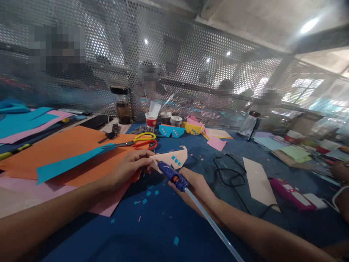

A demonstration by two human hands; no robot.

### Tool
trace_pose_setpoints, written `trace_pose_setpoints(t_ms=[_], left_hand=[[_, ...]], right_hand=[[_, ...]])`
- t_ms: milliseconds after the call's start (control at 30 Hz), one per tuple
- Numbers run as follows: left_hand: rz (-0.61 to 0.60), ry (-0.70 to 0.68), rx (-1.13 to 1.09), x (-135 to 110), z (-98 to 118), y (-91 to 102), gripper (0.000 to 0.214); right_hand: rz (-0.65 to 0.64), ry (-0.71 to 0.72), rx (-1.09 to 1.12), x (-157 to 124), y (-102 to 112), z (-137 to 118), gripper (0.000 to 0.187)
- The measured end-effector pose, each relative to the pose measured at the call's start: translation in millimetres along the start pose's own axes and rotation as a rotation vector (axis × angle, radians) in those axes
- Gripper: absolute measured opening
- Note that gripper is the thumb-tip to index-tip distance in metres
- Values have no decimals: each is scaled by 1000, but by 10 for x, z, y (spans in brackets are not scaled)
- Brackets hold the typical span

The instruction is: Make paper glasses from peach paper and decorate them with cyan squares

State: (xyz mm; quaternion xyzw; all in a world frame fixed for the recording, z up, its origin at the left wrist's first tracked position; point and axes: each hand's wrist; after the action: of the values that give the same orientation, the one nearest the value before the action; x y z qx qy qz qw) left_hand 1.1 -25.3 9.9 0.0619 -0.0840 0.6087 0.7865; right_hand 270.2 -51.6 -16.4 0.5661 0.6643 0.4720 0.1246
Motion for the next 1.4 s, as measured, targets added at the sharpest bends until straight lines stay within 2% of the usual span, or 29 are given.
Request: trace_pose_setpoints(t_ms=[500, 833, 1200, 1400], left_hand=[[8, -25, -13, 8, -49, 20, 22], [18, -21, -4, 0, -23, -5, 20], [26, -26, 8, -5, -4, -16, 21], [24, -28, -12, 17, -76, 23, 21]], right_hand=[[-17, 1, 60, -42, -25, 23, 18], [-19, -3, 8, -27, 81, -74, 16], [-1, 2, 5, -20, -11, 12, 17], [-36, -26, 159, -21, 67, -74, 17]])
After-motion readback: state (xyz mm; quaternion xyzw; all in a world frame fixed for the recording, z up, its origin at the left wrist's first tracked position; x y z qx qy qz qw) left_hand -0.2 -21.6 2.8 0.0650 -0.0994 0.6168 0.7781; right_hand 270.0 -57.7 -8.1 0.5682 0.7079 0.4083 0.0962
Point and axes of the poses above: each hand's wrist, its own x-axis towards the middle knuckle, its own y-axis out of the back of the hand, z = x × y, and after that the axes turned 9 degrees about -y, right-handed
